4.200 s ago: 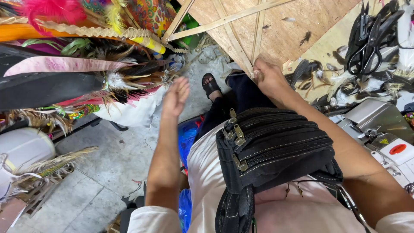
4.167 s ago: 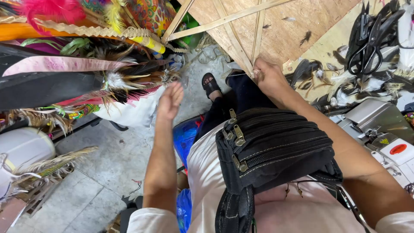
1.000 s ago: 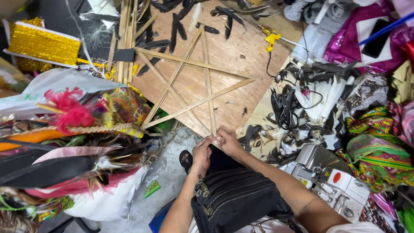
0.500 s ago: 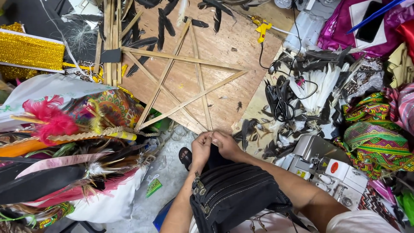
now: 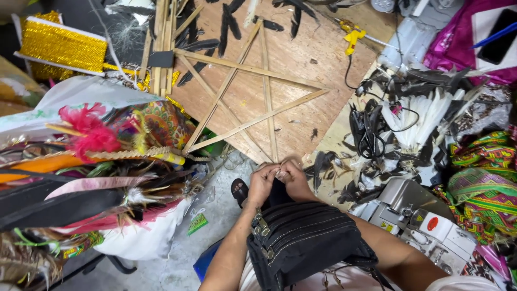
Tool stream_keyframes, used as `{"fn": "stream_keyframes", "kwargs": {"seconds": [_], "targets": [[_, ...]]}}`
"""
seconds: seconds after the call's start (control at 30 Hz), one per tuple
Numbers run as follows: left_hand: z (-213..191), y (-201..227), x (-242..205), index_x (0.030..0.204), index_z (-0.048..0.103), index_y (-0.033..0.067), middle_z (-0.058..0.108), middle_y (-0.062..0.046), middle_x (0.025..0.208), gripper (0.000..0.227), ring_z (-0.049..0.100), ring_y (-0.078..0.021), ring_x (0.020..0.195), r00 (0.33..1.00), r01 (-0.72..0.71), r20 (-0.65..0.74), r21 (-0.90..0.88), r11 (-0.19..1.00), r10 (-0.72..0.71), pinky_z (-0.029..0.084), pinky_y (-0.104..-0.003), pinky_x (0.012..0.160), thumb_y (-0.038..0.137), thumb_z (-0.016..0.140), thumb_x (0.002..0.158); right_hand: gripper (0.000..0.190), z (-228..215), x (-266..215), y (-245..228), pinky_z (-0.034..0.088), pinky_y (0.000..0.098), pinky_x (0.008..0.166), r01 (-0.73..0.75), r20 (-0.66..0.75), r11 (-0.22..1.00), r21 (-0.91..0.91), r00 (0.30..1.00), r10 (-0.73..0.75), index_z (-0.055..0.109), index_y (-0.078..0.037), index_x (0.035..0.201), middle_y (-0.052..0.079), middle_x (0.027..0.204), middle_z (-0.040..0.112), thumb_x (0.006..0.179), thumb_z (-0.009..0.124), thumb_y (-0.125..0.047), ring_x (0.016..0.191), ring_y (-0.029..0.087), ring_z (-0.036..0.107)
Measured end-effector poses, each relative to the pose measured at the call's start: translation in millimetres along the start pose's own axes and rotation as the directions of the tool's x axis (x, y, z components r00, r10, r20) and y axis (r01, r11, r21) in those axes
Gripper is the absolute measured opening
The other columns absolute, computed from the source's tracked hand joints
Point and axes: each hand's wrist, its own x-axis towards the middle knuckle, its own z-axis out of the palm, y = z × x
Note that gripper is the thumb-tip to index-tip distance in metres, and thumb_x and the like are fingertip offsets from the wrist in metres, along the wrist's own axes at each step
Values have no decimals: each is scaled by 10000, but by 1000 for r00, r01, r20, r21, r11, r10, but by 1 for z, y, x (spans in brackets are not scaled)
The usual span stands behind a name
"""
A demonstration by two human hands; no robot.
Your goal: Assembling a star-shaped wooden frame by tying the intersections of wooden strips with string.
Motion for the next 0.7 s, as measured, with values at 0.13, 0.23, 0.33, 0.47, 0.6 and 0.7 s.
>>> {"fn": "stream_keyframes", "kwargs": {"seconds": [0.13,0.23,0.33,0.47,0.6,0.7], "targets": [[3,-9,0,1189,891,163,845,-76,1055,198,804,-298,1043,999,-35,-10,43,998,36,629,-417,923,116,756,1053,160,-8,20,-24,530,455,938,24,-4,999,36,1000,-24,646,-83,923,112,916,570,1077,688,-88,931,340,623],[4,-4,-2,1176,871,145,833,-91,1065,167,799,-337,1027,998,-60,-10,68,996,60,634,-425,922,154,734,1081,111,-8,25,-13,541,436,868,-122,23,986,112,993,120,682,-82,985,111,886,597,1090,668,-49,873,254,628],[9,-14,-2,1175,851,180,816,-82,1068,147,794,-344,1053,998,-46,-45,120,992,52,644,-451,930,214,733,1094,92,-7,28,-16,522,388,898,-185,66,968,171,982,176,676,-85,1039,44,883,604,1112,642,-42,895,179,596],[15,-15,5,1163,822,129,801,-136,1035,182,781,-404,1041,995,2,-103,106,994,9,635,-496,914,226,673,1125,34,-19,40,-23,539,433,925,-233,146,971,56,964,223,680,-105,1156,91,916,681,1132,658,-96,930,234,645],[22,-3,2,1188,789,12,767,-318,1021,235,706,-589,1049,984,150,-107,87,985,-140,560,-660,890,151,615,1115,311,-38,36,-20,566,535,1022,-23,327,991,-133,943,65,769,-169,1343,147,1078,695,1036,795,-122,1087,397,718],[23,12,1,1120,826,90,795,-199,979,191,761,-510,1005,975,186,-132,62,981,-177,634,-545,867,137,641,1109,270,-36,38,-24,580,445,977,-14,298,997,-73,954,36,843,-179,1282,69,1023,732,1022,838,-106,1012,264,736]]}}
